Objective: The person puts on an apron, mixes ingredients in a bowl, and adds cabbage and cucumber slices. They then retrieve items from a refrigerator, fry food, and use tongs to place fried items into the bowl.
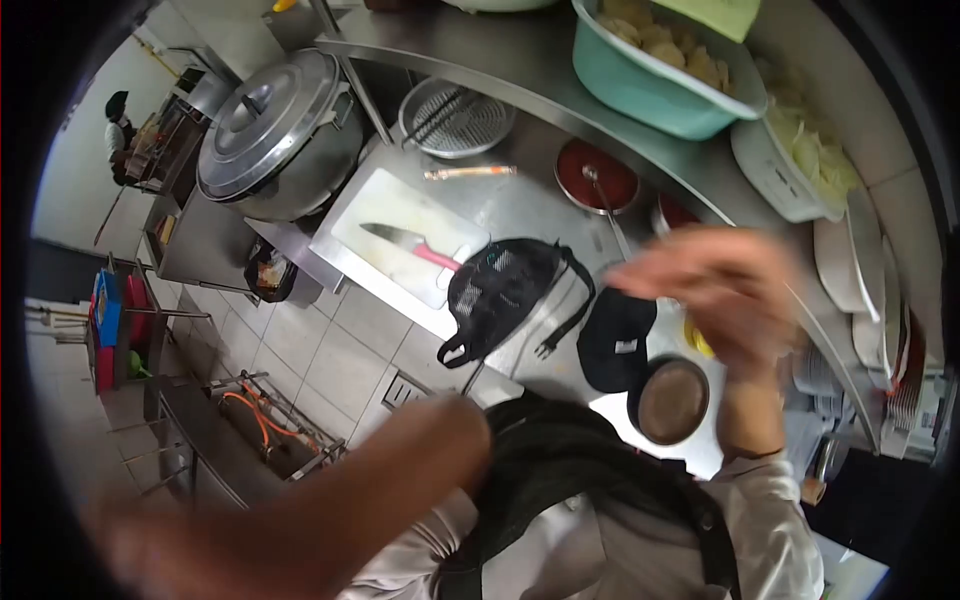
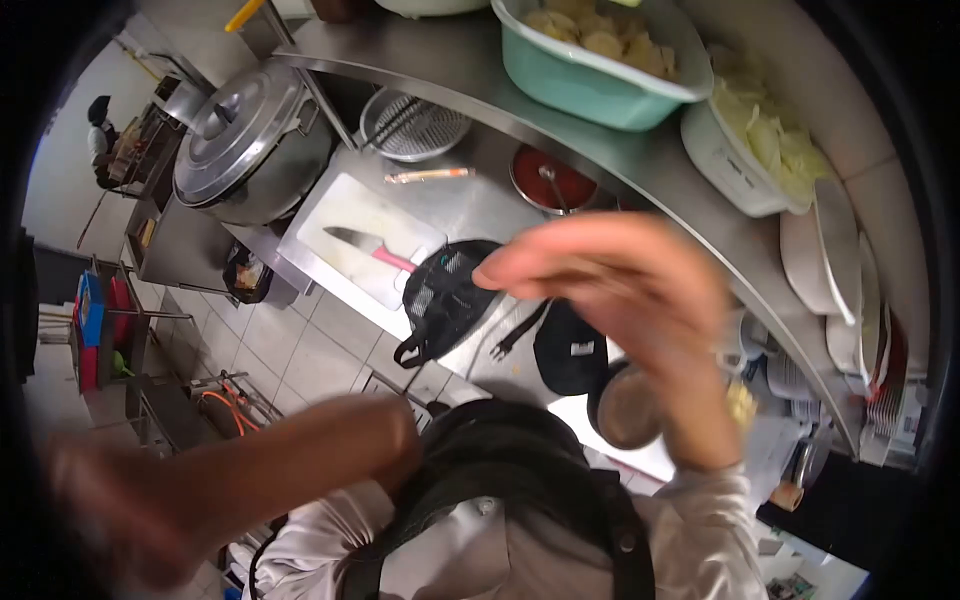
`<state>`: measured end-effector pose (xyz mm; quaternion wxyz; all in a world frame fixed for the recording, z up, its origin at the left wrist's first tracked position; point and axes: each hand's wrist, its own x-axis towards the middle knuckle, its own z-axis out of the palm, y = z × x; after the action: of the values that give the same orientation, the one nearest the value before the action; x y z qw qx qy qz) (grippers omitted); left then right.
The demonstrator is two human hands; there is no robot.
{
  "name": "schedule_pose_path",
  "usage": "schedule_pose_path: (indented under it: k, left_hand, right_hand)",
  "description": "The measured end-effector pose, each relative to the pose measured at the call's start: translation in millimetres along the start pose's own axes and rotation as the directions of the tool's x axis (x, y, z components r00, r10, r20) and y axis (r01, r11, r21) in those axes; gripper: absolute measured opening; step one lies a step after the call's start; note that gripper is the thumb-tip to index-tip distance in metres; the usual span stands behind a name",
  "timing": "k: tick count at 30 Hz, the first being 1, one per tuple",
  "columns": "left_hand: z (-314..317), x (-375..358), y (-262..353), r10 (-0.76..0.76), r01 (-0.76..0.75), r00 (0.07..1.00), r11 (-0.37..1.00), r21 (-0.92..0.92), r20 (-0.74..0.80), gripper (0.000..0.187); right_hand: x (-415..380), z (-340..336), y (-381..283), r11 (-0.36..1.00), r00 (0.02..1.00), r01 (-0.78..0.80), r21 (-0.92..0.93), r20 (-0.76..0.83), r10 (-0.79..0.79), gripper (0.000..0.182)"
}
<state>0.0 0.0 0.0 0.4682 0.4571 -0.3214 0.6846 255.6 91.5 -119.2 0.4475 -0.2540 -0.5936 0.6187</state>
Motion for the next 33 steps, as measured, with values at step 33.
schedule_pose_path:
  k: [33]
  left_hand:
    - [-36,-91,24,0.126,0.078,0.849,0.931,0.357,-0.513,0.032]
  right_hand:
    - [5,90,139,0.766,0.744,-0.643,0.007,-0.229,0.628,0.019]
